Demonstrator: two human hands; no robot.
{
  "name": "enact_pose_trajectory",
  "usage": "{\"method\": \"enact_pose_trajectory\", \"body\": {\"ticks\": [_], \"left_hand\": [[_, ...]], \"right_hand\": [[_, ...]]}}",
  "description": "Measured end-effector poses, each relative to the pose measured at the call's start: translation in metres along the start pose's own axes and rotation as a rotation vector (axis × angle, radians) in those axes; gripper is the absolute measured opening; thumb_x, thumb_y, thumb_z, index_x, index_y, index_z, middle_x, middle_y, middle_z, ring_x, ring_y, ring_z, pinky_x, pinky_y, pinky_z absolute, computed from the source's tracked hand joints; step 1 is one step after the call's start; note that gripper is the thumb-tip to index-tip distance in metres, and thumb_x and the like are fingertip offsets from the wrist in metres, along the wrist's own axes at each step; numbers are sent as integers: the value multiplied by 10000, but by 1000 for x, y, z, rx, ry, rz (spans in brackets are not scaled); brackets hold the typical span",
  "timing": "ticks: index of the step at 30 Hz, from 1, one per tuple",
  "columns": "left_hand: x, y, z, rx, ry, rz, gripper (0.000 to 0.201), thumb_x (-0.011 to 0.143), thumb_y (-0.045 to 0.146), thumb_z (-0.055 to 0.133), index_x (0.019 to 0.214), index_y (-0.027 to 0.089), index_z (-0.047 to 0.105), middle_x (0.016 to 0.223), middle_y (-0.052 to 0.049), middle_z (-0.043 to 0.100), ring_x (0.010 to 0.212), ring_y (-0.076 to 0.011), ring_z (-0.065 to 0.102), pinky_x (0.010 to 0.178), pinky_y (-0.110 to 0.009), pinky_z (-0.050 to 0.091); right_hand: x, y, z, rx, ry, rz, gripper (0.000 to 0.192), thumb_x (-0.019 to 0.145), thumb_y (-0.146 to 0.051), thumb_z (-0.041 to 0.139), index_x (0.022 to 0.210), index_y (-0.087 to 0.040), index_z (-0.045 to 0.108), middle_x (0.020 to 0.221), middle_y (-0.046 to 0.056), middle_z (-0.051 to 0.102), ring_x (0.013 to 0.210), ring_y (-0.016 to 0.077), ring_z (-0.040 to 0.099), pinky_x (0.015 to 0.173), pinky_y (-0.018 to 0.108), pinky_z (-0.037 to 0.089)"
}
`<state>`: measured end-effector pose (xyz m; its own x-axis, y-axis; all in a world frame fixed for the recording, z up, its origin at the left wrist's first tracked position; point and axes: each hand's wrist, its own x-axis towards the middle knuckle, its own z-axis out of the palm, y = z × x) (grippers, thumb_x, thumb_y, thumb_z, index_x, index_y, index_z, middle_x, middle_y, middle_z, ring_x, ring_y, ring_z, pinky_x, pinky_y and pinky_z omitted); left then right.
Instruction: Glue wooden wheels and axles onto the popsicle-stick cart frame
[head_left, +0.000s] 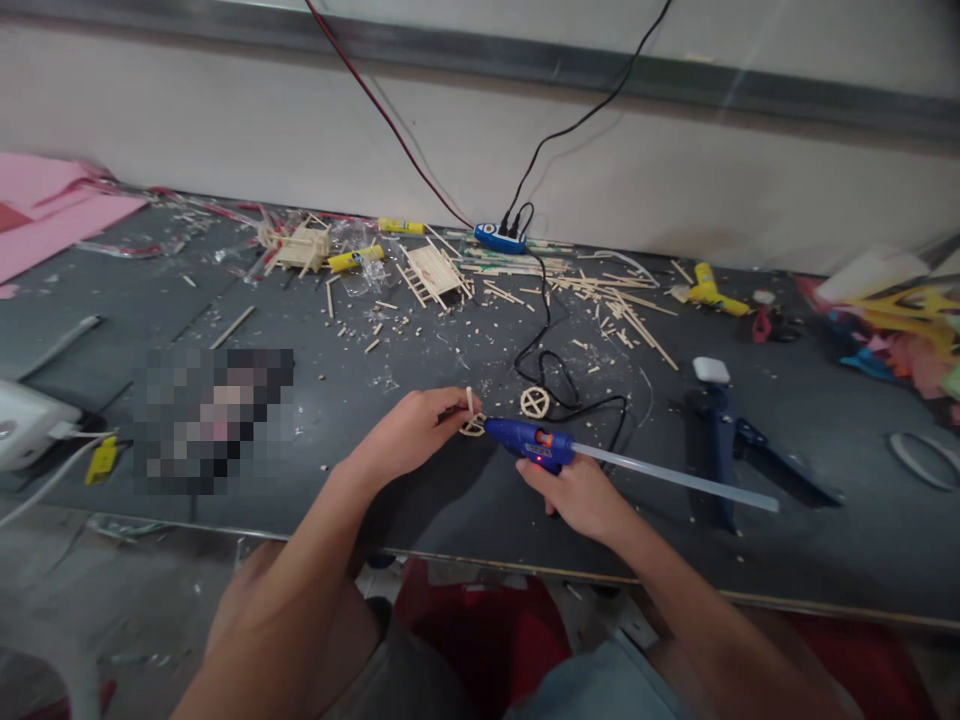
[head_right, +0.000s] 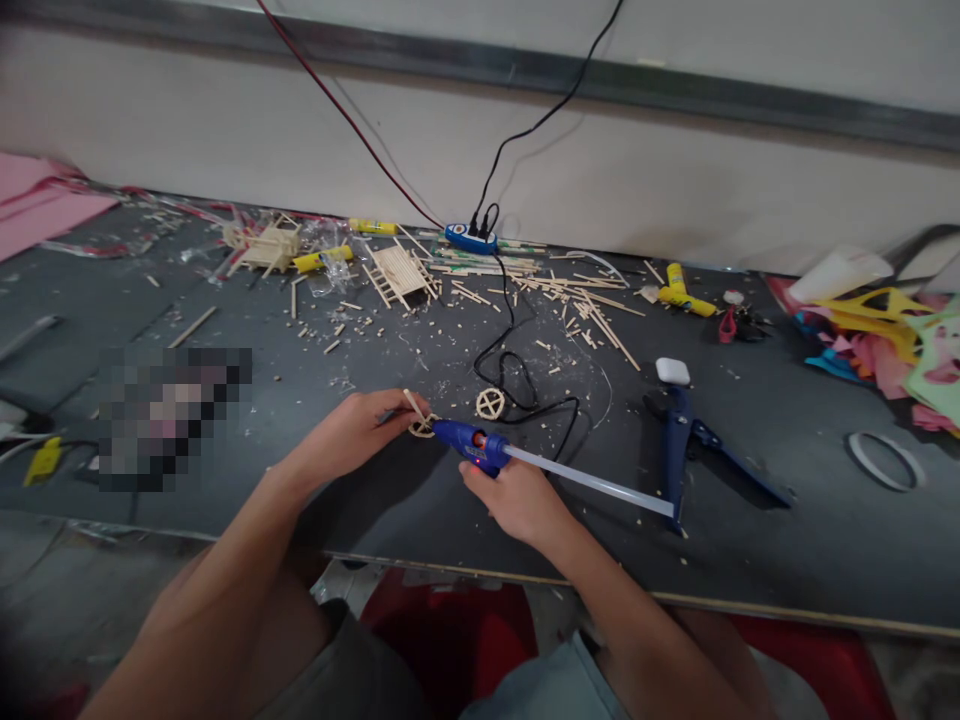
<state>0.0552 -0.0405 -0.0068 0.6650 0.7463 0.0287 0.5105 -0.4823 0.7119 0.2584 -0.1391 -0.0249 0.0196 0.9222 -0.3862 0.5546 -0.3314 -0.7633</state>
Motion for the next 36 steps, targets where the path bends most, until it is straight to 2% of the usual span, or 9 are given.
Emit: {"method": "enact_pose_trajectory", "body": {"ticks": [12,18,23,27,32,36], "left_hand": [[0,2,-2,10,-20,-14,228,882,248,406,998,247,603,960,16,668,865,-146,610,750,-250,435],[-1,0,-1,30,2,-42,262,875,278,415,1078,264,581,1073,13,650,949,-163,602,799,-273,450],[-1,-7,1,122,-16,23,409,795,169,482,1193,259,517,1182,-16,597,1071,-183,544,927,-320,406],[-1,-11,4,178,-52,81,507,738,103,512,1221,256,494,1173,-23,597,1078,-189,524,955,-334,380],[1,-13,4,202,-69,91,416,777,149,519,1178,259,518,1143,-7,612,1043,-179,535,938,-335,374],[3,-12,5,226,-82,103,341,774,233,574,1115,244,554,1135,-20,608,1044,-191,524,937,-342,355]], "right_hand": [[0,4,3,29,15,10,305,784,-414,481,558,-212,451,416,-49,455,431,130,516,515,242,401],[-1,7,0,118,9,-8,284,784,-414,498,595,-203,484,443,-48,464,449,125,520,524,239,414],[-6,10,-2,199,0,16,230,782,-407,513,721,-187,544,536,-37,516,434,106,490,490,234,409],[-8,10,-2,212,-3,34,234,777,-411,521,773,-181,561,557,-34,523,437,105,493,488,232,413],[-7,11,1,198,25,42,241,773,-417,519,772,-181,567,538,-35,518,444,113,508,509,241,422],[-8,10,2,149,40,49,249,772,-423,512,687,-191,540,472,-45,485,454,124,514,530,245,416]]}}
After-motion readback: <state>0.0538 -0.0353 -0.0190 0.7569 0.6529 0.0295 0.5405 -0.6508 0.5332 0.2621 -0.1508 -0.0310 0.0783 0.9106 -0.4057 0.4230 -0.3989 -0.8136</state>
